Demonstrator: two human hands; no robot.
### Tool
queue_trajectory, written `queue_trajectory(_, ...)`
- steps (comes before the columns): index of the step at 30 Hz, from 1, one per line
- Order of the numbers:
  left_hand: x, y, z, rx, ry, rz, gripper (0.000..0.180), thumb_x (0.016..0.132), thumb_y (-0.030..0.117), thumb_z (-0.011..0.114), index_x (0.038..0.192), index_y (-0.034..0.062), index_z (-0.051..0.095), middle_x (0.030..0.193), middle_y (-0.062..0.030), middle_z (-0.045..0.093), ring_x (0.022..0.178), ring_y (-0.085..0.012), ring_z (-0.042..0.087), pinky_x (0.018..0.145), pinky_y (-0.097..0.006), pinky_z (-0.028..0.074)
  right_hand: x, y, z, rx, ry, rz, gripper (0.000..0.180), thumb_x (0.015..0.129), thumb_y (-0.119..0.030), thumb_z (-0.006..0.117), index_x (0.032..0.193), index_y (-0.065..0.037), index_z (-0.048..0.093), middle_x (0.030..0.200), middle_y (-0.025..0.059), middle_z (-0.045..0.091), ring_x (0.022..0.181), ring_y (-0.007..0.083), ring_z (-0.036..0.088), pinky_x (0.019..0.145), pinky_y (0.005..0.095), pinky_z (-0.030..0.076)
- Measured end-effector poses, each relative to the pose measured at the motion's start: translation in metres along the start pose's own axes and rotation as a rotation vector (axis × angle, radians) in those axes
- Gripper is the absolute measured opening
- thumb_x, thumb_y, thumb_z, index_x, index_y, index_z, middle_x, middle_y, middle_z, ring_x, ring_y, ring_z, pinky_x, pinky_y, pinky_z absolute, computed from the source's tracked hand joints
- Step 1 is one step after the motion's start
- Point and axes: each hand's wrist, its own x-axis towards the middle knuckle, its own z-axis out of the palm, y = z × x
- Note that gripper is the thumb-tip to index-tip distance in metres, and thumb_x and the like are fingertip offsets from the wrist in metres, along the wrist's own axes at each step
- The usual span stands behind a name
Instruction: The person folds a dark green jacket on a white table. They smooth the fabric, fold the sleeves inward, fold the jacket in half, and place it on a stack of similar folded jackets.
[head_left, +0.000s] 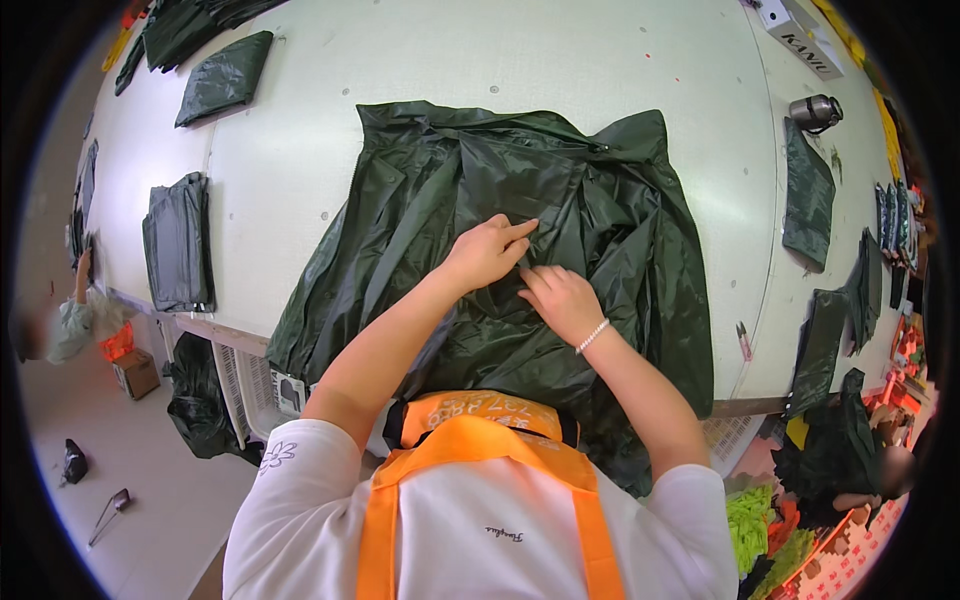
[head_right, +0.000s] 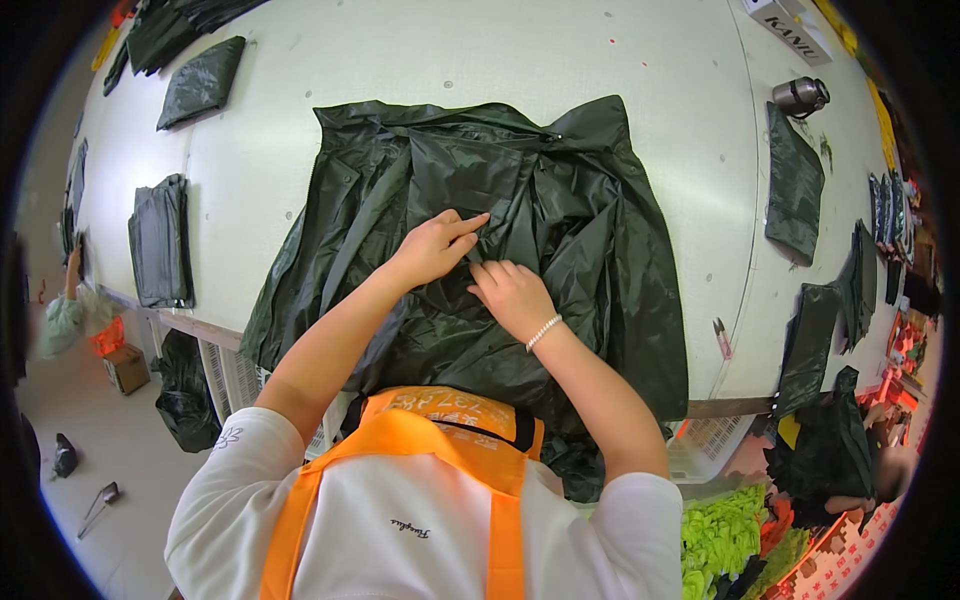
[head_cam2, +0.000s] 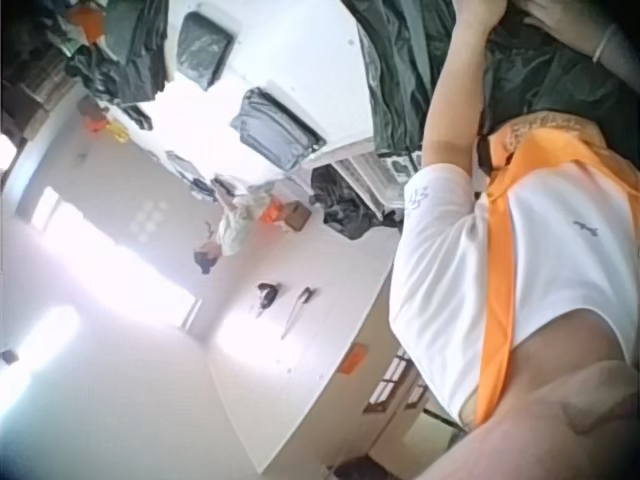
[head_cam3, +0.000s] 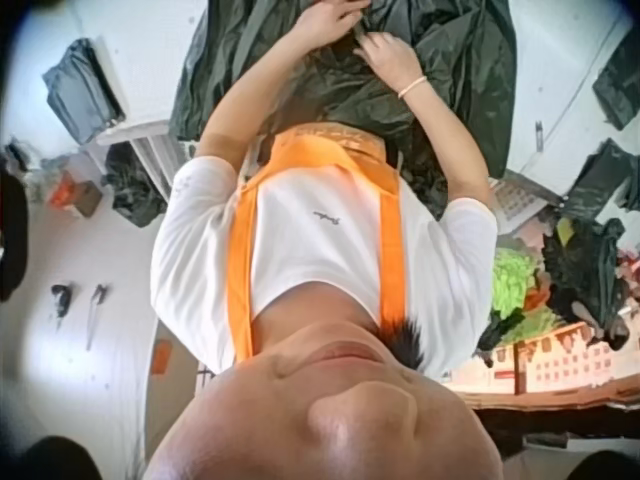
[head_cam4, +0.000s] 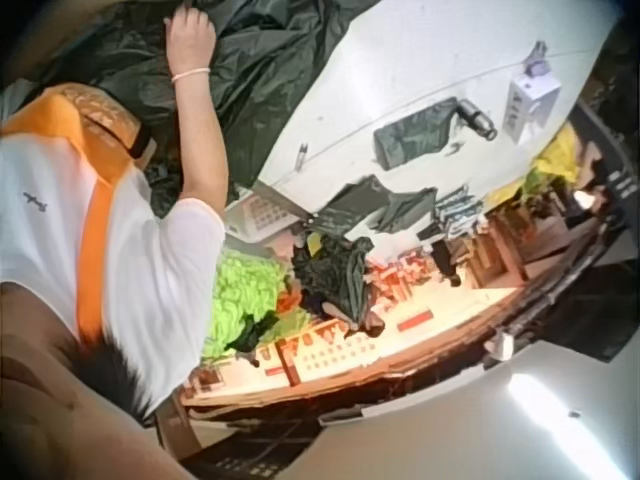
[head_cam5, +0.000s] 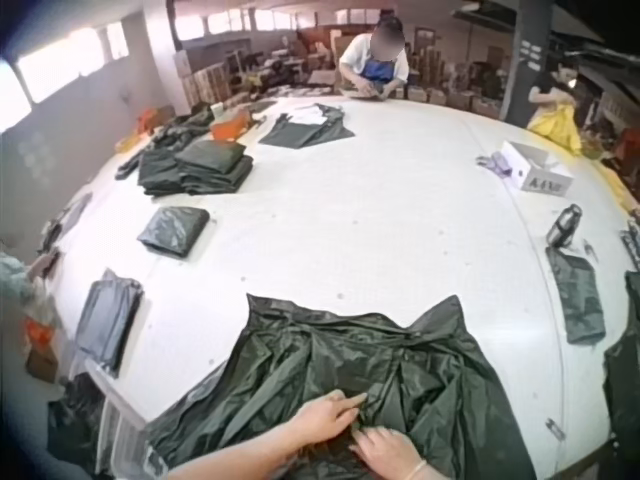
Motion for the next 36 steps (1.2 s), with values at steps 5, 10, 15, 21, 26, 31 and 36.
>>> queue_trajectory(5, 0.005, -0.007, 0.002, -0.050, -0.025, -0.013, 0.035, 0.090, 0.021, 0.049, 0.123, 0.0152, 0.059, 0.084, -0.0111, 0.053, 0.080, -0.0285, 0.056, 0.072, -0.037, 0.045, 0.004, -0.002, -0.038, 0.045, -0.018, -0.206, 0.063, 0.072, -0.036, 0.072, 0.123, -0.007, 0.050, 0.111, 0.0109, 0.054, 0.109, 0.0286, 0.050, 0.097, 0.0391, 0.038)
queue_trajectory(10, 0.014, -0.028, 0.013, -0.309, 0.028, 0.052, 0.036, 0.093, 0.022, 0.048, 0.125, 0.0101, 0.057, 0.088, -0.0099, 0.057, 0.080, -0.0224, 0.056, 0.074, -0.035, 0.044, -0.027, 0.003, -0.043, -0.216, -0.048, -0.212, 0.063, 0.069, -0.019, 0.074, 0.126, -0.011, 0.048, 0.120, 0.0095, 0.051, 0.114, 0.0273, 0.048, 0.101, 0.0390, 0.036)
queue_trajectory(15, 0.020, -0.015, 0.000, -0.610, -0.246, -0.200, 0.044, 0.096, 0.030, 0.041, 0.131, 0.0061, 0.051, 0.100, -0.0039, 0.056, 0.082, -0.0148, 0.049, 0.078, -0.027, 0.041, -0.012, 0.010, -0.021, 0.005, 0.046, -0.193, 0.020, 0.080, -0.021, 0.065, 0.094, -0.008, 0.062, 0.093, 0.0069, 0.064, 0.091, 0.0251, 0.060, 0.078, 0.0372, 0.049)
queue_trajectory(21, 0.020, -0.012, -0.014, -0.562, -0.350, -0.203, 0.051, 0.095, 0.036, 0.044, 0.133, 0.0031, 0.047, 0.105, -0.0060, 0.058, 0.091, -0.0150, 0.052, 0.082, -0.029, 0.043, 0.059, 0.022, -0.008, 0.096, -0.118, 0.520, 0.038, 0.085, -0.040, 0.058, 0.077, -0.005, 0.069, 0.080, 0.0193, 0.065, 0.078, 0.0370, 0.063, 0.069, 0.0450, 0.051)
queue_trajectory(26, -0.034, 0.033, -0.016, 0.276, 0.181, 0.459, 0.058, 0.065, 0.030, 0.076, 0.114, 0.0054, 0.056, 0.112, -0.0141, 0.052, 0.106, -0.0314, 0.051, 0.088, -0.040, 0.045, 0.076, 0.032, -0.013, 0.226, -0.239, 0.695, 0.036, 0.083, -0.037, 0.058, 0.080, -0.003, 0.070, 0.090, 0.0182, 0.067, 0.086, 0.0365, 0.063, 0.076, 0.0432, 0.050)
queue_trajectory(31, -0.052, -0.021, 0.010, 0.354, 0.148, 0.451, 0.030, 0.074, 0.017, 0.068, 0.102, 0.0083, 0.064, 0.101, -0.0067, 0.060, 0.095, -0.0260, 0.058, 0.077, -0.037, 0.049, 0.070, 0.008, -0.023, 0.070, -0.063, 0.594, 0.030, 0.080, -0.030, 0.066, 0.088, -0.002, 0.061, 0.089, 0.0154, 0.064, 0.085, 0.0338, 0.061, 0.074, 0.0443, 0.049)
queue_trajectory(36, -0.026, -0.038, -0.006, -0.019, -0.040, 0.239, 0.012, 0.079, 0.011, 0.065, 0.087, 0.0021, 0.066, 0.082, -0.0091, 0.066, 0.075, -0.0257, 0.064, 0.070, -0.033, 0.050, 0.036, -0.024, -0.030, -0.096, 0.334, -0.031, 0.021, 0.076, -0.022, 0.068, 0.081, -0.006, 0.055, 0.090, 0.0078, 0.056, 0.095, 0.0263, 0.053, 0.080, 0.0381, 0.042)
